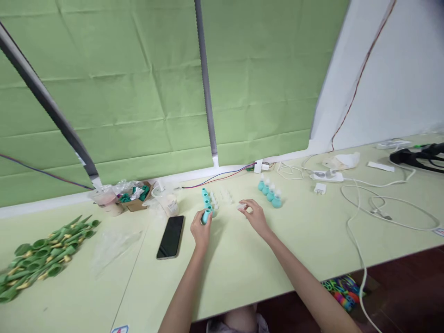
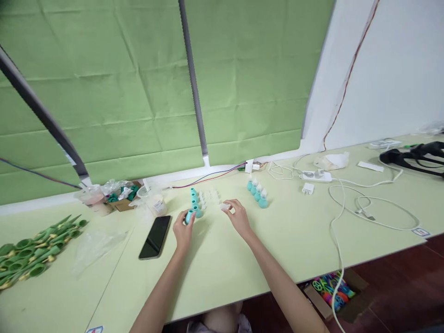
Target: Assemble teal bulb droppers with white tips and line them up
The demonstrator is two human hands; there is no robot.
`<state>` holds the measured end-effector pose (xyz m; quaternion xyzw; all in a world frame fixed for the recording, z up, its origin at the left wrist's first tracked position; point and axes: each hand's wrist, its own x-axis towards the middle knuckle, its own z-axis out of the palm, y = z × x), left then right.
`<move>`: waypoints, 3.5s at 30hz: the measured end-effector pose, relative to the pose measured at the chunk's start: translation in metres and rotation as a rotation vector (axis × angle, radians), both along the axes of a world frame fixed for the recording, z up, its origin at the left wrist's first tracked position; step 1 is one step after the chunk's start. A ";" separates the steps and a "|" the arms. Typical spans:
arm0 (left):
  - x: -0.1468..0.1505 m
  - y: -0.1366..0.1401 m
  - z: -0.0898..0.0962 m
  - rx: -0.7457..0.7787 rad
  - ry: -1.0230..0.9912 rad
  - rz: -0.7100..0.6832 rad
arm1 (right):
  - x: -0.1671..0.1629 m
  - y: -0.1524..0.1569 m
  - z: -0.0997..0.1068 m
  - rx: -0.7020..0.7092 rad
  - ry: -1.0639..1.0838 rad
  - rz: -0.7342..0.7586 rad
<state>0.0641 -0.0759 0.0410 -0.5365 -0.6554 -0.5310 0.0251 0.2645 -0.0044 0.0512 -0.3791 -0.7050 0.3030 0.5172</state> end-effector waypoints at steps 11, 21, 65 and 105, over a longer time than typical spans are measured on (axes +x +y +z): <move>0.000 0.014 -0.015 -0.017 -0.241 -0.124 | -0.009 0.020 -0.034 -0.058 -0.050 0.185; 0.001 0.017 -0.025 -0.035 -0.192 -0.121 | -0.017 0.029 -0.039 0.008 -0.240 0.194; -0.005 0.002 -0.002 -0.039 0.272 0.128 | 0.119 0.061 0.051 -0.010 -0.818 -0.536; -0.096 0.098 0.012 -0.138 -0.305 0.137 | -0.004 0.007 -0.038 -0.322 0.370 0.240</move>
